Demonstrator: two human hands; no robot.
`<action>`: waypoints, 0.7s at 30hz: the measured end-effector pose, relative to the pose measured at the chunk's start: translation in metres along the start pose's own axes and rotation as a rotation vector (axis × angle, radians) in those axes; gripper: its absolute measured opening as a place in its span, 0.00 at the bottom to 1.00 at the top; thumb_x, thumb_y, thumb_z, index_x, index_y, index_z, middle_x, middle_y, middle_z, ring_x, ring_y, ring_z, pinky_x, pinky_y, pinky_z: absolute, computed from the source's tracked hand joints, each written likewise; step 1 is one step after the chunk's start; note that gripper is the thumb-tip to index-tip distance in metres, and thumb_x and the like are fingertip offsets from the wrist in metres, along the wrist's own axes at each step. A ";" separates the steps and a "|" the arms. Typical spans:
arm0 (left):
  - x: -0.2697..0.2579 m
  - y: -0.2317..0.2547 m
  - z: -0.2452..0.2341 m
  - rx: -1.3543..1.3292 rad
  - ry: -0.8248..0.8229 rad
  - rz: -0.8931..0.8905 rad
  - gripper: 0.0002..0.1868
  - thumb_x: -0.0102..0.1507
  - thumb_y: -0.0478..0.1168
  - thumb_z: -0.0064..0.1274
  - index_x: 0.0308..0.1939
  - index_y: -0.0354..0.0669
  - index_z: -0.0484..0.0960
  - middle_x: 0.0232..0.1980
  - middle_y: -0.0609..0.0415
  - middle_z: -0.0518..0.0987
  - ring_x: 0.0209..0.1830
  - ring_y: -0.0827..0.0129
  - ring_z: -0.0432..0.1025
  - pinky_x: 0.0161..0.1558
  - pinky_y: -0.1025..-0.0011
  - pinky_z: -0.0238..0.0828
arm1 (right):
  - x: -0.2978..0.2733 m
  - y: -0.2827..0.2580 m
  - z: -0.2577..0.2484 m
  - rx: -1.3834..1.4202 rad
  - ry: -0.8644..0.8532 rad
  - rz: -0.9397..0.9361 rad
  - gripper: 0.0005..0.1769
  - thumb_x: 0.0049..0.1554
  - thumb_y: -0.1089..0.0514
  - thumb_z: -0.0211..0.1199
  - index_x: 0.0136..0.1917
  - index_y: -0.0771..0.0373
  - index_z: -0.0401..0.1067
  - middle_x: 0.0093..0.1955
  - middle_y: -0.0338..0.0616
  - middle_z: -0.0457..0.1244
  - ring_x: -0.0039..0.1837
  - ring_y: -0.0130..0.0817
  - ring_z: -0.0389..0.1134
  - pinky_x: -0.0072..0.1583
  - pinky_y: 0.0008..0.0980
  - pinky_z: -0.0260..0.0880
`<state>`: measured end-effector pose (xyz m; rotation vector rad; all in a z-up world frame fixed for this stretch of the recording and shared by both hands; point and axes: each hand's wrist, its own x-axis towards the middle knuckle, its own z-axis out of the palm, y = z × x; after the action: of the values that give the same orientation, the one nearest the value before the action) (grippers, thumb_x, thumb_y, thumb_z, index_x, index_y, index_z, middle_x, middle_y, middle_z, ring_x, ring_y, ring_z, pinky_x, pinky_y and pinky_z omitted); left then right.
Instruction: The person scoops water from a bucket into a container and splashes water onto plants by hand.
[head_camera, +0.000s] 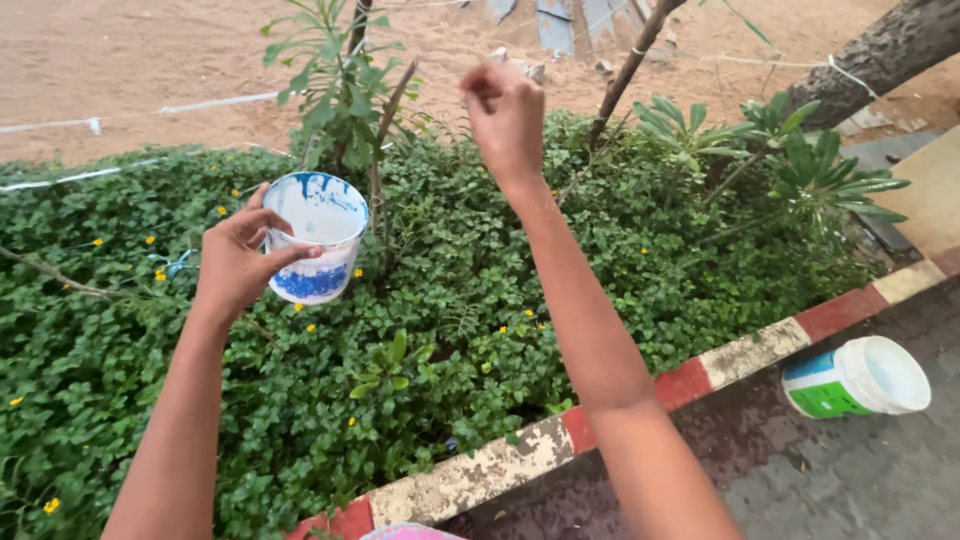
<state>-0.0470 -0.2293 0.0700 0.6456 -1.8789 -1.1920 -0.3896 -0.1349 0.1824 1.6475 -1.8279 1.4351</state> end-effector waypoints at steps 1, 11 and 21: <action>-0.001 -0.001 0.003 -0.023 0.014 0.028 0.18 0.47 0.35 0.73 0.35 0.34 0.82 0.79 0.29 0.58 0.83 0.55 0.52 0.72 0.55 0.61 | 0.000 -0.001 -0.005 0.067 0.116 -0.064 0.07 0.57 0.71 0.65 0.45 0.61 0.78 0.44 0.45 0.73 0.44 0.27 0.77 0.48 0.25 0.78; 0.006 -0.017 0.037 -0.061 -0.011 0.049 0.17 0.47 0.32 0.73 0.35 0.33 0.82 0.78 0.26 0.57 0.84 0.54 0.52 0.73 0.57 0.63 | -0.058 0.023 0.020 -0.254 -0.189 -0.098 0.20 0.40 0.67 0.75 0.48 0.59 0.80 0.64 0.51 0.66 0.63 0.54 0.67 0.64 0.49 0.66; 0.021 -0.012 0.062 -0.054 -0.017 0.082 0.17 0.48 0.33 0.73 0.34 0.32 0.81 0.80 0.26 0.55 0.82 0.53 0.56 0.69 0.59 0.69 | -0.052 0.016 0.013 -0.064 -0.238 0.140 0.08 0.55 0.68 0.64 0.48 0.60 0.78 0.55 0.43 0.72 0.52 0.33 0.76 0.56 0.32 0.79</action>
<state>-0.1101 -0.2195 0.0519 0.5251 -1.8628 -1.1941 -0.3828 -0.1175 0.1298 1.7527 -2.1333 1.2638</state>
